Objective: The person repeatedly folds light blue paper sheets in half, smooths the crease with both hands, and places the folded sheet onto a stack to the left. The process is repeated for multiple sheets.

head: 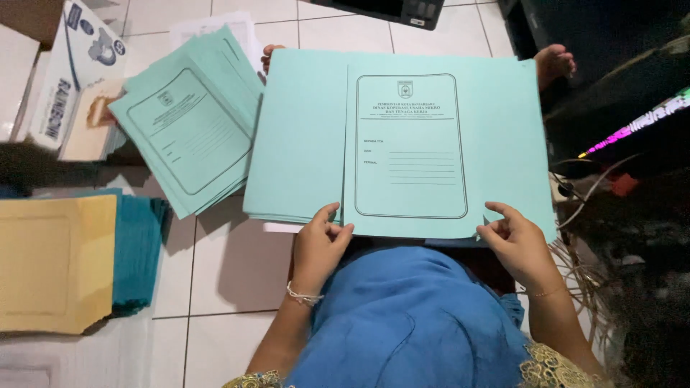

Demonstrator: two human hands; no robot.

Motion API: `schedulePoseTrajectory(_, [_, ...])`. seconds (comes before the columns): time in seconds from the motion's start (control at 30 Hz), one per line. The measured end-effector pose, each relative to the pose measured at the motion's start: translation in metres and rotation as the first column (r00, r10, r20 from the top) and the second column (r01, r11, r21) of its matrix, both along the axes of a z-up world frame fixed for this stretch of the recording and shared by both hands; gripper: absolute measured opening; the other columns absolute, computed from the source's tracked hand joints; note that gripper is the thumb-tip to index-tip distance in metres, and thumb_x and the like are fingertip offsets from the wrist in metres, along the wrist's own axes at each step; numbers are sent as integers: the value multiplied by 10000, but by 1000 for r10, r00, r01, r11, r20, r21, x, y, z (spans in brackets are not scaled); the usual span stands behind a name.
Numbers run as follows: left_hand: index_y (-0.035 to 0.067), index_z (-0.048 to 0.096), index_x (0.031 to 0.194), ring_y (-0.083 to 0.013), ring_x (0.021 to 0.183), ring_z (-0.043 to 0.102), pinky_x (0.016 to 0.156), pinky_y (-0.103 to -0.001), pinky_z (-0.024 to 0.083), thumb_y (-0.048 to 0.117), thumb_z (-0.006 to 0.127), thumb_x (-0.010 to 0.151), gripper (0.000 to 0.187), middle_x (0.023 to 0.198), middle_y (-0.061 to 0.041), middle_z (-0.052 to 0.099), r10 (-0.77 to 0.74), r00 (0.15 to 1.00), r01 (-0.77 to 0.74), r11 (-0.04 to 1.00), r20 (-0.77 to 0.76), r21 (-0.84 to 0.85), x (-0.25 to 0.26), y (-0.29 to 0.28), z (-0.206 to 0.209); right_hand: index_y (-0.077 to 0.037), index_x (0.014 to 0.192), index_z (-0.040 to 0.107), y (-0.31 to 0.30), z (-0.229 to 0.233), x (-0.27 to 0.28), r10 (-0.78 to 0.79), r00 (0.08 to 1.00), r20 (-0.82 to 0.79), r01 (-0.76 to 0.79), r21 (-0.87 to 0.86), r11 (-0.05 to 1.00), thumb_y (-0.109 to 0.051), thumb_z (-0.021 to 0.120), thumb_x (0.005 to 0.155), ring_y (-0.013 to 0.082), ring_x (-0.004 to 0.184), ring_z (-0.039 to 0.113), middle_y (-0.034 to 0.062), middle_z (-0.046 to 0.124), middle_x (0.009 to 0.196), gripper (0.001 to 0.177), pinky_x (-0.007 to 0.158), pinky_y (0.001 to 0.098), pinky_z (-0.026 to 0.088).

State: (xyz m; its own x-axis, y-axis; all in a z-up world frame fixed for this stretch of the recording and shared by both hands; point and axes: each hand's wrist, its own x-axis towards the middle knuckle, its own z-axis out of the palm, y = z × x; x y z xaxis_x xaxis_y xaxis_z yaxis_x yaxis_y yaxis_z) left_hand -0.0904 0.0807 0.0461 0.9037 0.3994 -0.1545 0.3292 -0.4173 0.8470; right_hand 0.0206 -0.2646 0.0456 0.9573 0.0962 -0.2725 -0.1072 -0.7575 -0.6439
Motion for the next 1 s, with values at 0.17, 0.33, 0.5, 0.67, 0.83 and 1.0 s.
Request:
schedulePoseTrajectory(0.17, [150, 726, 1207, -232, 719, 725, 660, -345, 546, 285, 754, 873, 362, 776, -43, 786, 230, 968, -234, 972, -94, -24, -40, 54, -1, -122, 1355, 660, 109, 49, 24, 232, 973, 13, -232, 145, 962, -207, 722, 905, 264, 747, 667, 124, 751, 857, 462, 755, 411, 533])
schedulePoseTrajectory(0.33, [126, 710, 1235, -233, 683, 667, 673, -351, 507, 219, 713, 920, 328, 767, -84, 754, 472, 881, -468, 878, -28, 99, -73, 134, 11, -125, 1306, 679, 258, 24, 67, 527, 818, 232, -565, 153, 810, -120, 693, 902, 288, 823, 713, 105, 742, 840, 405, 773, 407, 534])
schedulePoseTrajectory(0.5, [161, 718, 1222, -162, 779, 709, 754, -351, 514, 258, 695, 938, 302, 797, 29, 738, 653, 757, -632, 726, 17, 270, -68, 230, -28, -247, 1175, 707, 419, -22, 104, 657, 595, 463, -695, -113, 710, -221, 667, 937, 278, 973, 707, -10, 751, 876, 243, 887, 450, 556])
schedulePoseTrajectory(0.67, [238, 744, 1167, -166, 891, 736, 822, -370, 530, 379, 697, 913, 294, 762, 86, 748, 683, 728, -617, 691, -62, 376, -44, 292, -86, -269, 1123, 741, 460, -47, 116, 707, 502, 498, -637, -340, 692, -282, 684, 946, 203, 1100, 676, -69, 751, 915, 187, 953, 380, 493])
schedulePoseTrajectory(0.83, [129, 709, 1255, -219, 1063, 704, 952, -431, 524, 559, 634, 949, 533, 793, 58, 757, 684, 718, -579, 689, -129, 436, -42, 276, -83, -177, 1250, 698, 395, -28, 95, 710, 456, 537, -757, -184, 626, -303, 657, 998, 324, 1323, 560, 85, 751, 1139, 284, 1081, 449, 373])
schedulePoseTrajectory(1.0, [103, 636, 1350, -397, 970, 714, 846, -560, 543, 450, 612, 1015, 483, 948, -151, 757, 537, 835, -519, 691, 123, 504, -3, 179, -26, -212, 1242, 705, 250, -19, 71, 515, 521, 681, -752, 80, 654, -317, 651, 1007, 315, 1249, 599, 37, 748, 1158, 263, 1058, 469, 421])
